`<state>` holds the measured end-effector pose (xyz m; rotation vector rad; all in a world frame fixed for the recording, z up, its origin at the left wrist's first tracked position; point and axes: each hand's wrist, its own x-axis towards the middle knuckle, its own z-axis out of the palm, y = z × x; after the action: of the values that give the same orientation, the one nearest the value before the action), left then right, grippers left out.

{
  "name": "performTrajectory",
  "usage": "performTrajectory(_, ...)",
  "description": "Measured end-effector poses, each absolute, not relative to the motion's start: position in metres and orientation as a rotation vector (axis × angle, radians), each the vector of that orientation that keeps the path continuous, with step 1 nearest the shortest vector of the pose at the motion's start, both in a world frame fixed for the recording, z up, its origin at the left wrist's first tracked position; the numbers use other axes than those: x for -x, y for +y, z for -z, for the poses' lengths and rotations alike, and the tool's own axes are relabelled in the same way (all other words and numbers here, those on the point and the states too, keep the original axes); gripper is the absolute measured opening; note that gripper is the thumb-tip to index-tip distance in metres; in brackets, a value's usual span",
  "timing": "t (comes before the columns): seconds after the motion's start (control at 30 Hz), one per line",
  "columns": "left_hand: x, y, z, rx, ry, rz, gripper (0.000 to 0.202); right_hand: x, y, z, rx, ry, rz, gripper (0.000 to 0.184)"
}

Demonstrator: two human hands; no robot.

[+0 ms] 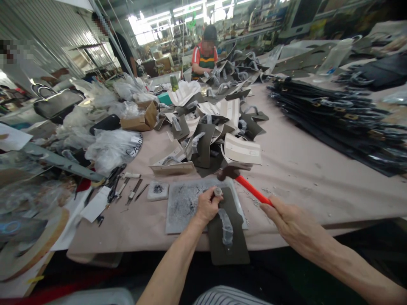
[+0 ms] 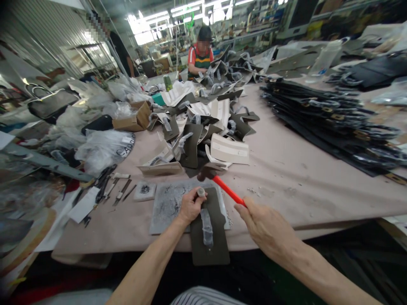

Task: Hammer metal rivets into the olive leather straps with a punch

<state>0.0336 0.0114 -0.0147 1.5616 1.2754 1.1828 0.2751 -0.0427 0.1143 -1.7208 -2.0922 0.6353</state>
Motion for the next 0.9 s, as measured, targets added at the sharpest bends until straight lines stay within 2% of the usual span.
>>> performTrajectory(0.1, -0.034, 0.011, 0.013, -1.571, 1.276, -1.191, 0.015, -0.265, -0.039, -0.124, 1.571, -1.971, -0.368, 0.038)
performTrajectory(0.17, -0.033, 0.011, 0.014, -1.582, 1.274, -1.189, 0.015, -0.262, -0.039, -0.118, 1.53, -2.036, -0.315, 0.038)
performTrajectory(0.33, -0.031, 0.012, 0.019, -1.591, 1.28, -1.162, 0.016, -0.276, -0.046, -0.092, 1.759, -2.358, -0.493, 0.035)
performTrajectory(0.53, -0.031, 0.011, 0.016, -1.599, 1.258, -1.175, 0.016, -0.324, -0.046, -0.043, 1.983, -2.161, -0.82, 0.038)
performTrajectory(0.57, -0.031, 0.011, 0.015, -1.594, 1.257, -1.175, 0.018, -0.331, -0.043, -0.031, 2.028, -2.134, -0.81, 0.039)
performTrajectory(0.63, -0.031, 0.01, 0.014, -1.578, 1.246, -1.171, 0.029, -0.339, -0.038, -0.014, 2.099, -2.132, -0.589, 0.039)
performTrajectory(0.73, -0.03, 0.008, 0.011, -1.562, 1.204, -1.149, 0.047, -0.316, -0.034, -0.011, 1.938, -2.12, -0.169, 0.045)
performTrajectory(0.8, -0.029, 0.006, 0.009, -1.553, 1.183, -1.138, 0.047, -0.278, -0.04, -0.019, 1.739, -2.094, -0.223, 0.05)
performTrajectory(0.9, -0.03, 0.005, 0.007, -1.527, 1.178, -1.149, 0.03, -0.206, -0.057, -0.019, 1.538, -2.19, -0.506, 0.051)
